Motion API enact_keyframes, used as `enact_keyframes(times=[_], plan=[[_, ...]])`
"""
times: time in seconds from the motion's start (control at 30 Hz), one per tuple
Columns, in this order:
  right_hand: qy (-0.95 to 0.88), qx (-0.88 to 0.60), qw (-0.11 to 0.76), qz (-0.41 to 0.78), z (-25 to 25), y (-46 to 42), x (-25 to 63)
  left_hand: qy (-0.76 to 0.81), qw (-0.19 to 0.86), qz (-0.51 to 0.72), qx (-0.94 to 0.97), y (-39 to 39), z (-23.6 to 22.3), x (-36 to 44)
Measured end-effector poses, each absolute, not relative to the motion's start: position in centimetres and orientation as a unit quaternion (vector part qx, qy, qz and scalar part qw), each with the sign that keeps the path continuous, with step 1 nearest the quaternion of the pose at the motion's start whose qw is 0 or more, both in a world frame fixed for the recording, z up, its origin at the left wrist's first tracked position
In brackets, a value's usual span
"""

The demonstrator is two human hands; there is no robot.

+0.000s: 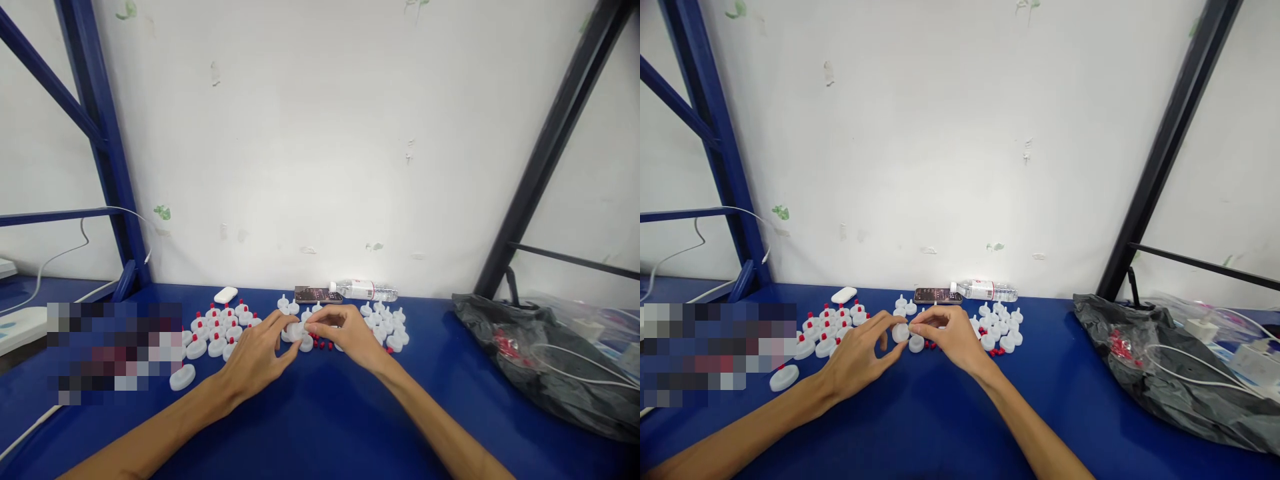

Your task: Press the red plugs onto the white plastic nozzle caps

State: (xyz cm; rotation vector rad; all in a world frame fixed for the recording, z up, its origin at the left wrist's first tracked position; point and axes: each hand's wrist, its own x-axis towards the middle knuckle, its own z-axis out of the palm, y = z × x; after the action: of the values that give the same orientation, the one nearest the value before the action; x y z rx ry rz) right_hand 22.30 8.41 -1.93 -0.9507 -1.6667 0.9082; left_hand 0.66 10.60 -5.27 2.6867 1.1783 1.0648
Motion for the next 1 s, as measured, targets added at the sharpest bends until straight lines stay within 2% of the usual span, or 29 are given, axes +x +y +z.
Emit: enact_keyframes(times=[0.13,0.53,0.87,1.0], plan=[[-0.663,-0.386,0.486,0.419,-1.6,8.3,22.3,0.375,0.031,0.348,0.858,10.5,-5.2,0.6],[-0.657,-0.426,0.494,0.378,-1.6,8.0,22.2,0.360,0.048,0.373,0.854,10.6,-5.2,0.6],[-0.569,-0.306,0.442,0.622,-2.3,7.6,22.3,0.290,0.035,0.407,0.865,10.4,-5.0,0.3],[-0.551,-0.265,0.450,0.650,-2.5,7.0,21.1,0.271,0.015,0.420,0.866,10.5,-5.2,0.5]])
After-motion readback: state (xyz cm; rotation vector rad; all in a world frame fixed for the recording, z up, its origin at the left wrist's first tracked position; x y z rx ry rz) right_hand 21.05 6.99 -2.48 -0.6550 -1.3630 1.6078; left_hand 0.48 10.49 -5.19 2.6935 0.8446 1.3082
